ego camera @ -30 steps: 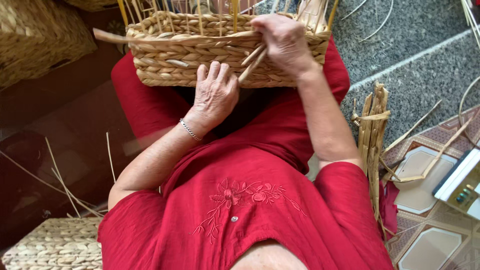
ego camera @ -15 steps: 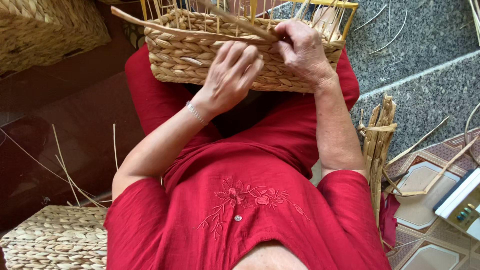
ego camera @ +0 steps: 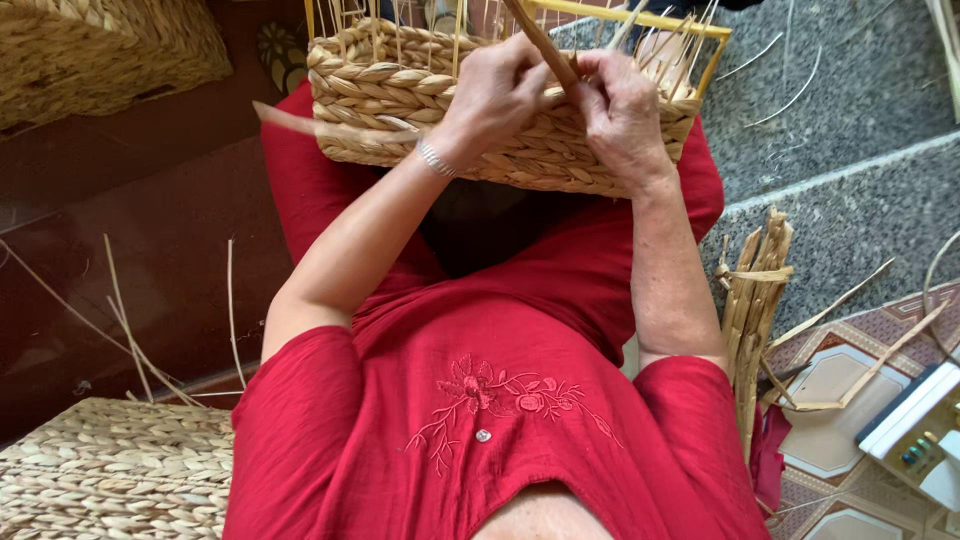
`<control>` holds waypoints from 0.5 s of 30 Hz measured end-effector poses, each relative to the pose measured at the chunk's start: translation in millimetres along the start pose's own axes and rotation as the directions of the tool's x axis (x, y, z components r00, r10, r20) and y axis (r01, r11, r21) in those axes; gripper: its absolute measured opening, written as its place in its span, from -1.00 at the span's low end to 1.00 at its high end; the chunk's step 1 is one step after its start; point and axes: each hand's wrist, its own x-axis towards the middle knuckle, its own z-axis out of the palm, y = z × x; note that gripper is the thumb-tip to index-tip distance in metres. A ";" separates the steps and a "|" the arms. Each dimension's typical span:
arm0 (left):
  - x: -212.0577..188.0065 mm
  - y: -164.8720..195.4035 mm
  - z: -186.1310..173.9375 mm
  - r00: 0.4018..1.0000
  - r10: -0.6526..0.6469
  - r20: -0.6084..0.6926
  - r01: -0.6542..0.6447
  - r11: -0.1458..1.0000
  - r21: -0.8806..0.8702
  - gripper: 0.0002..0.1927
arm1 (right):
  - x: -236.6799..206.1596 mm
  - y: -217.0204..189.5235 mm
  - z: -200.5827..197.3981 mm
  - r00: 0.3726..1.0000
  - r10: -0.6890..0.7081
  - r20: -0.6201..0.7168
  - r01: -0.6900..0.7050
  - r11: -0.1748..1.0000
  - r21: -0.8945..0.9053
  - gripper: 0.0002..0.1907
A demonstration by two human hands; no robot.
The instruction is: The person sits on the floor weaving a water hyacinth basket with a bamboo frame. They take long woven strands, wrap and tuck them around the basket's rim, pull them tight, and work strand by strand around the edge to secure the woven body to the frame.
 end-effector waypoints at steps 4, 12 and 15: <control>-46.6 6.6 1.7 0.999 -0.045 0.016 0.047 0.989 -0.142 -0.93 | 5.8 10.3 17.9 0.990 -0.104 -0.094 0.087 0.981 -0.173 -0.89; -54.3 -20.9 -8.8 0.900 0.423 0.104 -0.427 0.811 0.400 -0.48 | 4.4 9.8 10.7 0.955 -0.276 0.108 0.296 0.919 -0.260 -0.89; -46.9 -25.3 -20.6 0.903 0.410 0.129 -0.406 0.715 0.570 -0.47 | -0.8 6.0 7.1 0.947 -0.307 0.092 0.321 0.904 -0.282 -0.91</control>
